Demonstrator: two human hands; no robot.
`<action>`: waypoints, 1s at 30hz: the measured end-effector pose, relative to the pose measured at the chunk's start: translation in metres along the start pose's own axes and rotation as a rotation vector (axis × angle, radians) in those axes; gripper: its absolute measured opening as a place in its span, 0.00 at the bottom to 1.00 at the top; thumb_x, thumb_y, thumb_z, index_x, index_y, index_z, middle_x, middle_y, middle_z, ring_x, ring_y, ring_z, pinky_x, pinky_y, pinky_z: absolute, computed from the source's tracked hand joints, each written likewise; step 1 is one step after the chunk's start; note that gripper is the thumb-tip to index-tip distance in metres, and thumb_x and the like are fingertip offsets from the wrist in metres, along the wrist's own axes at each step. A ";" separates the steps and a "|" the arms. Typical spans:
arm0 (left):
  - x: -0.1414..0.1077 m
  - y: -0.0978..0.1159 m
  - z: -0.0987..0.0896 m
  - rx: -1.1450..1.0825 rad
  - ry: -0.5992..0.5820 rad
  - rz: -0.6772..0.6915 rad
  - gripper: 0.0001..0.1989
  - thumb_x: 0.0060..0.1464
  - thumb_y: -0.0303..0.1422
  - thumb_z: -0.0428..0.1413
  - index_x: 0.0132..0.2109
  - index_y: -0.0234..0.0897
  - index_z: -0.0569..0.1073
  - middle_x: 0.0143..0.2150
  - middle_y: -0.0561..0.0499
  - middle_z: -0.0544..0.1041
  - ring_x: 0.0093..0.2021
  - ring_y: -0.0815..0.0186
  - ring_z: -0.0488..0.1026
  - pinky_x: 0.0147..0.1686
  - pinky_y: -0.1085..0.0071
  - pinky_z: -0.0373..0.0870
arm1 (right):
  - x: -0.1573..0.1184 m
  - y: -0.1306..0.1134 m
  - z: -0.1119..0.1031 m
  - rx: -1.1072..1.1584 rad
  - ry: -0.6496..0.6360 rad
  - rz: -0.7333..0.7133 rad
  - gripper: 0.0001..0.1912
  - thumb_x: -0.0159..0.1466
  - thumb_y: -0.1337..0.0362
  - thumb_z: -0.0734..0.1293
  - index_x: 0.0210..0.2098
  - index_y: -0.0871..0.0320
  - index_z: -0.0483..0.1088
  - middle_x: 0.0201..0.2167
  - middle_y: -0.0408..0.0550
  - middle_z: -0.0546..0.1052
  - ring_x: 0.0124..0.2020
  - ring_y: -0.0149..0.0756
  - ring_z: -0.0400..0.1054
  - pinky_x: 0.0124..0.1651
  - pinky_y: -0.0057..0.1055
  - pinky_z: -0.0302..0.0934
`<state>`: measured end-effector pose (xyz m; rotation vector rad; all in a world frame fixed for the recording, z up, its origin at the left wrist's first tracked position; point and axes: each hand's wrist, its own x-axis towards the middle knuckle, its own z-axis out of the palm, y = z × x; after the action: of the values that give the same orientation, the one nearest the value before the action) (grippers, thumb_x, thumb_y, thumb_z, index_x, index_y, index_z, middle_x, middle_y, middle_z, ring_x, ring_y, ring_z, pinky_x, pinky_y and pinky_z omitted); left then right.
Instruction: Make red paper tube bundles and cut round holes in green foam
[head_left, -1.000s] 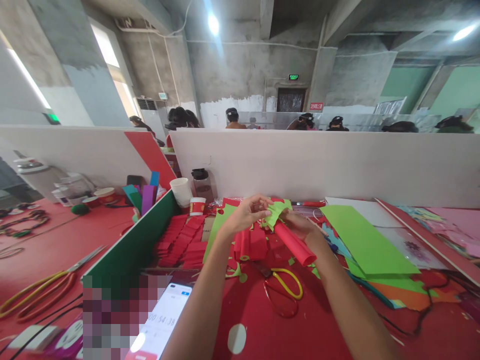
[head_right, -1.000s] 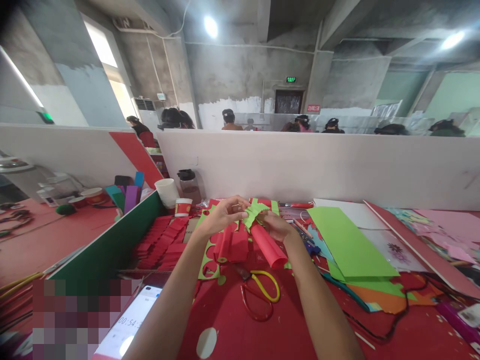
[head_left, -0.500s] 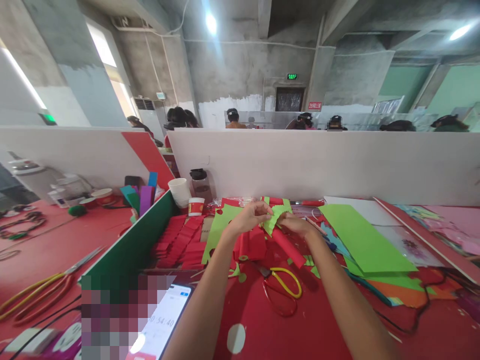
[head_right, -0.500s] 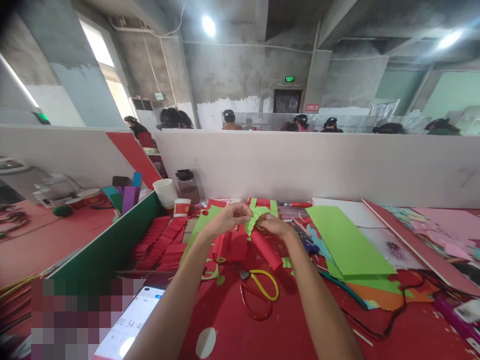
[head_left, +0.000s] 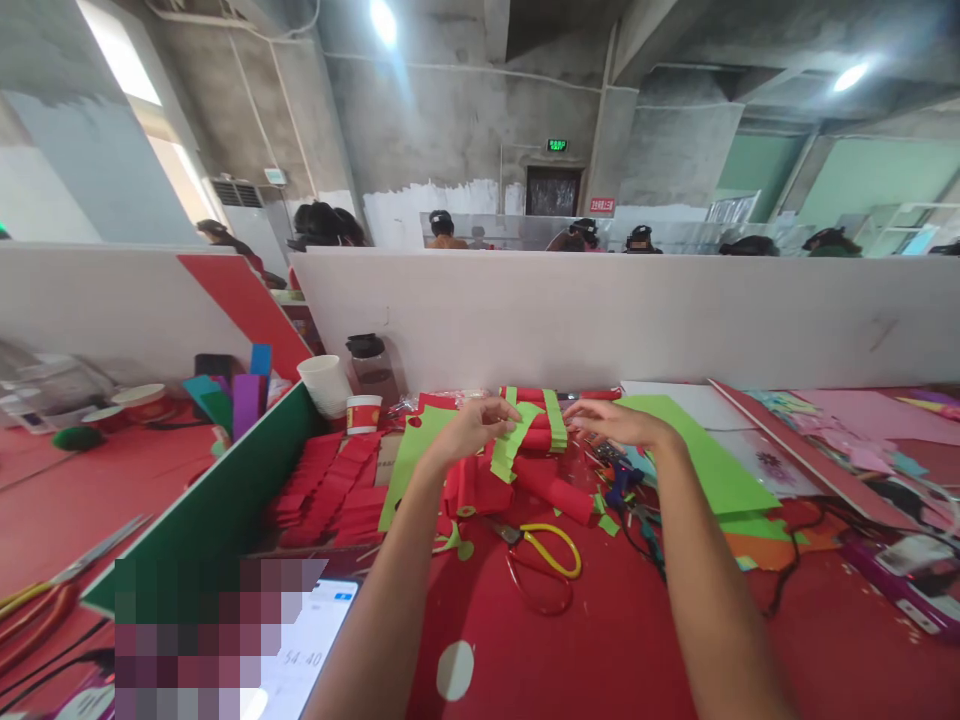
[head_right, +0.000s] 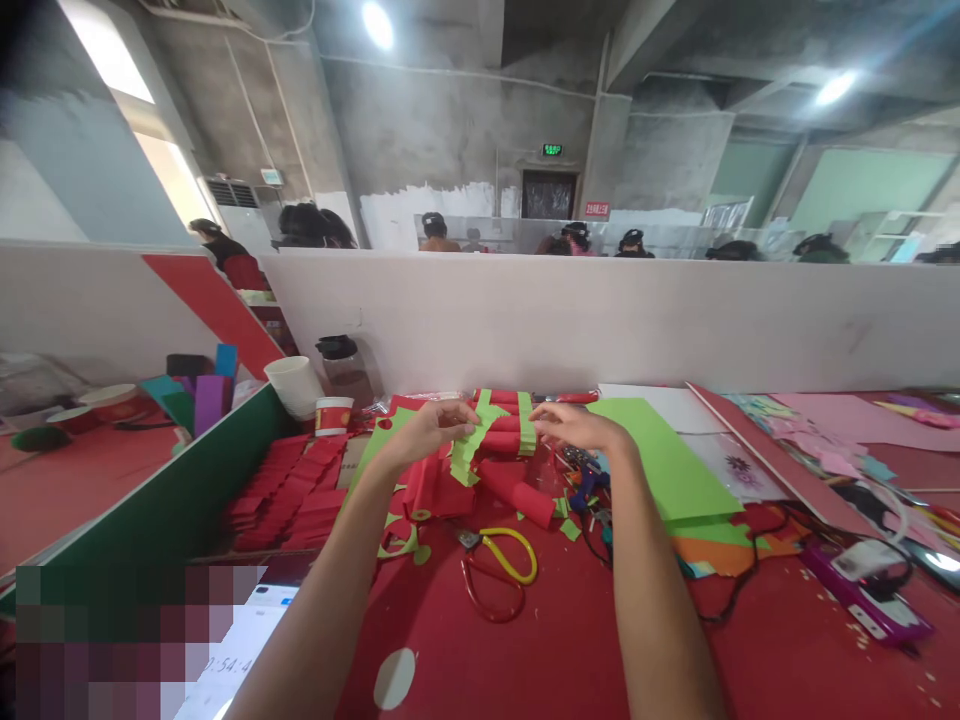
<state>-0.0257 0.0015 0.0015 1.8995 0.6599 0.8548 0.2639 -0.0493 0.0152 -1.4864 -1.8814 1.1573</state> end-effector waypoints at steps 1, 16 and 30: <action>0.000 0.000 0.000 0.005 0.008 0.000 0.11 0.51 0.37 0.61 0.37 0.34 0.76 0.28 0.53 0.71 0.28 0.71 0.66 0.29 0.74 0.61 | -0.008 0.001 -0.008 -0.037 0.017 0.018 0.19 0.67 0.52 0.64 0.52 0.54 0.66 0.47 0.52 0.75 0.45 0.38 0.72 0.39 0.29 0.67; -0.002 0.006 -0.005 -0.001 0.111 0.032 0.12 0.48 0.37 0.63 0.37 0.34 0.79 0.31 0.51 0.74 0.29 0.70 0.67 0.28 0.74 0.63 | -0.033 -0.051 0.117 -0.913 -0.135 -0.022 0.19 0.62 0.53 0.66 0.49 0.56 0.70 0.44 0.56 0.79 0.45 0.52 0.74 0.42 0.37 0.63; 0.000 0.001 -0.009 -0.053 0.243 0.075 0.12 0.50 0.38 0.61 0.38 0.33 0.78 0.30 0.51 0.74 0.29 0.71 0.67 0.27 0.75 0.62 | -0.030 -0.036 0.166 -1.031 -0.224 -0.097 0.17 0.55 0.64 0.69 0.45 0.60 0.69 0.44 0.58 0.78 0.44 0.54 0.73 0.38 0.35 0.59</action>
<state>-0.0326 0.0054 0.0053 1.7979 0.7077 1.1526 0.1233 -0.1332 -0.0384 -1.7247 -2.8881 0.2507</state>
